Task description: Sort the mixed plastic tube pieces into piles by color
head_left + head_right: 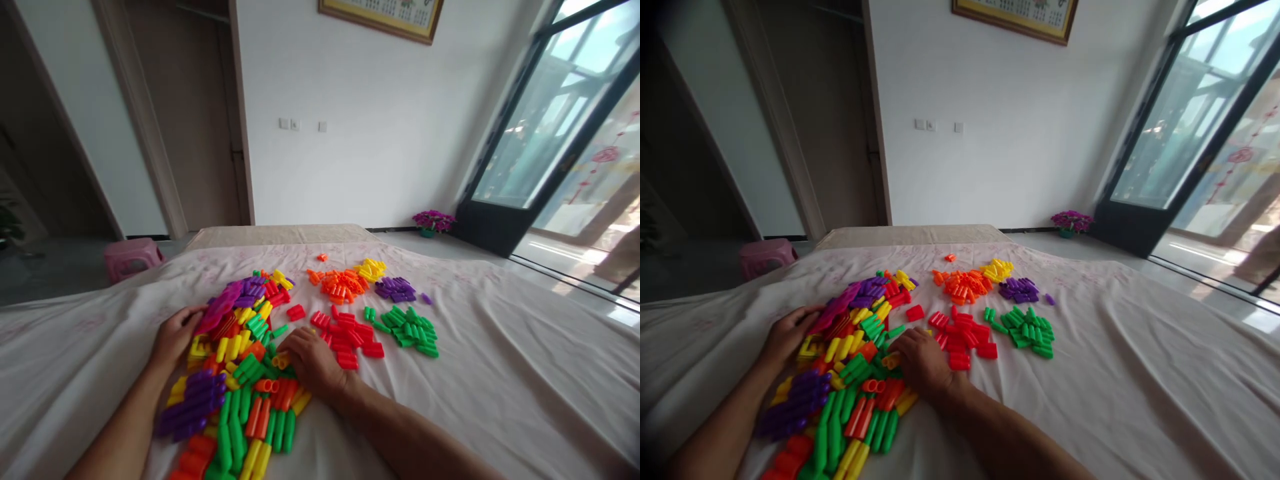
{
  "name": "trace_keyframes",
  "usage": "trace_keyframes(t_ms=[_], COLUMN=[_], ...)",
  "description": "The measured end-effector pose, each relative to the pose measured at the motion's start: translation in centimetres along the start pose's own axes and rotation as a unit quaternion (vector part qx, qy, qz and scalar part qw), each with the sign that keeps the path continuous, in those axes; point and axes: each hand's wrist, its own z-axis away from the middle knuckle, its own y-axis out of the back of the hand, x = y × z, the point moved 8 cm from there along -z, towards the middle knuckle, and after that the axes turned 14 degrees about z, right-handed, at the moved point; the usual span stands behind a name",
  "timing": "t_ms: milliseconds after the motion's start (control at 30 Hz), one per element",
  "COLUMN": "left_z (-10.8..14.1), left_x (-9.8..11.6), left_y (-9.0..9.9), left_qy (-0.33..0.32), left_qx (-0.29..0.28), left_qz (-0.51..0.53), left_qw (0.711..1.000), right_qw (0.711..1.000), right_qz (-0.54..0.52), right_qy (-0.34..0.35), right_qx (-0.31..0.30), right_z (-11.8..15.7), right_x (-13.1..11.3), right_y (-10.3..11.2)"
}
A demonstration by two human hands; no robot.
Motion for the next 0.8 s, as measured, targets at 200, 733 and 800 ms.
trace_keyframes(t_ms=[200,733,800], left_z=[0.6,0.0,-0.3], left_x=[-0.2,0.2,0.1], left_y=[-0.7,0.9,1.2], left_qy=[0.037,-0.019,-0.021], left_qx=[-0.046,-0.036,-0.018], left_qz=[0.131,0.033,0.016], left_qw=[0.99,0.999,0.999], right_qw=[0.994,0.999,1.0], right_qz=[-0.079,-0.005,-0.006], right_qy=[0.018,0.023,0.011], right_qx=[0.068,-0.025,-0.016], right_z=[0.3,0.0,0.0], right_x=[-0.2,-0.7,-0.4], right_y=[1.7,0.1,0.2])
